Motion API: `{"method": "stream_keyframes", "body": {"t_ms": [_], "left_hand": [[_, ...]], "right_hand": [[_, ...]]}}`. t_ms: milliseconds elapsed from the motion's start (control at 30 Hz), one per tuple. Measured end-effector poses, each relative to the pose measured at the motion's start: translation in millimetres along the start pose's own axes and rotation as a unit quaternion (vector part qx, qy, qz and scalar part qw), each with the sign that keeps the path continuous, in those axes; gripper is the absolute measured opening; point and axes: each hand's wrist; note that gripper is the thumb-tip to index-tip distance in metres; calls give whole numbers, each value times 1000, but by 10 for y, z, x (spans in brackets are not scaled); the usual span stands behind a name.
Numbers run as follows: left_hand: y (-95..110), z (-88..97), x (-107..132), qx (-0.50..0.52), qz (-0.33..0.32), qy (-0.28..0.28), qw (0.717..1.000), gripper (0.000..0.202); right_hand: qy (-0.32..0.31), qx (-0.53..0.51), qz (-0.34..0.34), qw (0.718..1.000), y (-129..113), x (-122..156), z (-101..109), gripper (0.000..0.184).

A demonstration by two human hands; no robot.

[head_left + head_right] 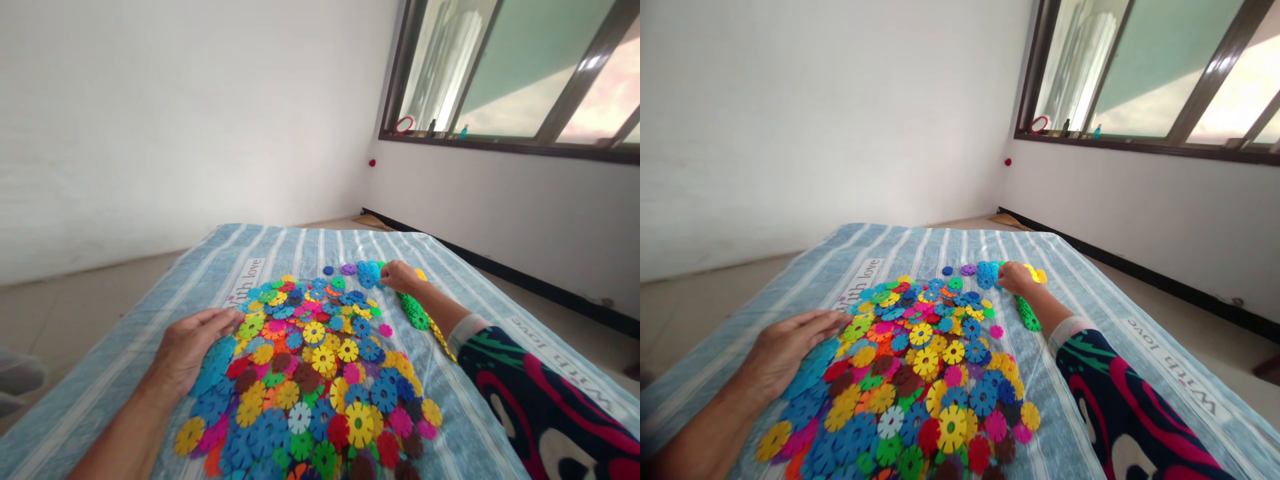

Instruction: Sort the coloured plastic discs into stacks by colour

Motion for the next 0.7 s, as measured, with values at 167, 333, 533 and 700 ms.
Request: {"method": "stream_keyframes", "body": {"t_ms": [167, 333, 533, 700], "left_hand": [[-3, 3, 4, 4, 1, 4, 1000, 44], [0, 2, 8, -1, 0, 0, 1000, 43], [-2, 18, 4, -8, -5, 1, 1000, 45], [39, 12, 27, -19, -8, -1, 1000, 46]], "right_hand": [[1, 17, -6, 1000, -15, -56, -55, 14], [8, 21, -18, 1000, 17, -72, -99, 16], [23, 8, -21, 999, 52, -45, -122, 20], [59, -14, -43, 997, 89, 8, -34, 20]]}}
Point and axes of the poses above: each hand's wrist, its own x-axis away from the middle knuckle, its own z-axis out of the back of the hand, y = z × x, and after that the axes turned 10 degrees about y, right-handed
